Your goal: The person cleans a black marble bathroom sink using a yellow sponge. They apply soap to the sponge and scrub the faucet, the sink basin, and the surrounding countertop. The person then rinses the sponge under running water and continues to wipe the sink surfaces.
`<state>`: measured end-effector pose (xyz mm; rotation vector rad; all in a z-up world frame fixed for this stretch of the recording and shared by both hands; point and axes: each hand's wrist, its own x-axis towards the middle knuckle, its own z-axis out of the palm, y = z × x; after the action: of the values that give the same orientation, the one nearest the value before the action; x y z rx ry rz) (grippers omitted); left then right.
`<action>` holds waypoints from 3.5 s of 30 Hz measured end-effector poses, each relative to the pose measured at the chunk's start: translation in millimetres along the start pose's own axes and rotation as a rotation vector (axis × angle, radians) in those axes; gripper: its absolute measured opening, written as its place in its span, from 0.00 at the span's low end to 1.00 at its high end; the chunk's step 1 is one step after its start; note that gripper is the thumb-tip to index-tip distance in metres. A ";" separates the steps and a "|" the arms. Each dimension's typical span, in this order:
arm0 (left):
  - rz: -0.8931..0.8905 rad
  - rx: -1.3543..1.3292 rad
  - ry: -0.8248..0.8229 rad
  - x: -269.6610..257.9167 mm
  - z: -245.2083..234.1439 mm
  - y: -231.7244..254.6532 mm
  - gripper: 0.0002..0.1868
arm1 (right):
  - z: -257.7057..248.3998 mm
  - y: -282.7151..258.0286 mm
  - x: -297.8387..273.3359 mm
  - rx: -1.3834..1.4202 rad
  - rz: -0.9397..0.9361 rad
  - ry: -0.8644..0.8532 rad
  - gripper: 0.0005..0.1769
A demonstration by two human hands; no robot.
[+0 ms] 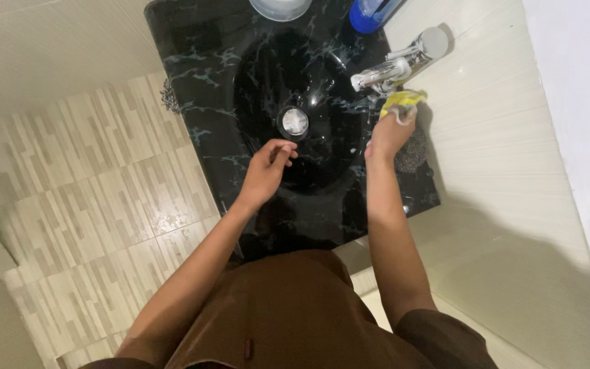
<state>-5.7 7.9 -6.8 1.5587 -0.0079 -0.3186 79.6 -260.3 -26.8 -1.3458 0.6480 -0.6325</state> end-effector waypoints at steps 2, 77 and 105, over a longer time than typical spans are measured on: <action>0.024 0.017 -0.001 2.4 1.3 3.0 0.14 | 8.5 -14.2 6.9 -0.159 0.034 -0.133 0.18; 0.036 0.005 0.032 0.6 6.0 -3.6 0.13 | -13.4 -49.8 11.4 -0.164 -0.727 -0.028 0.16; 0.061 0.018 0.044 5.3 3.8 4.3 0.13 | 32.5 -123.6 60.9 -0.084 -0.568 -0.345 0.13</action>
<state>-0.6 3.0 -3.6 1.5798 -0.0247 -0.2368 139.5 -298.0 95.7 -1.6835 0.0018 -0.8016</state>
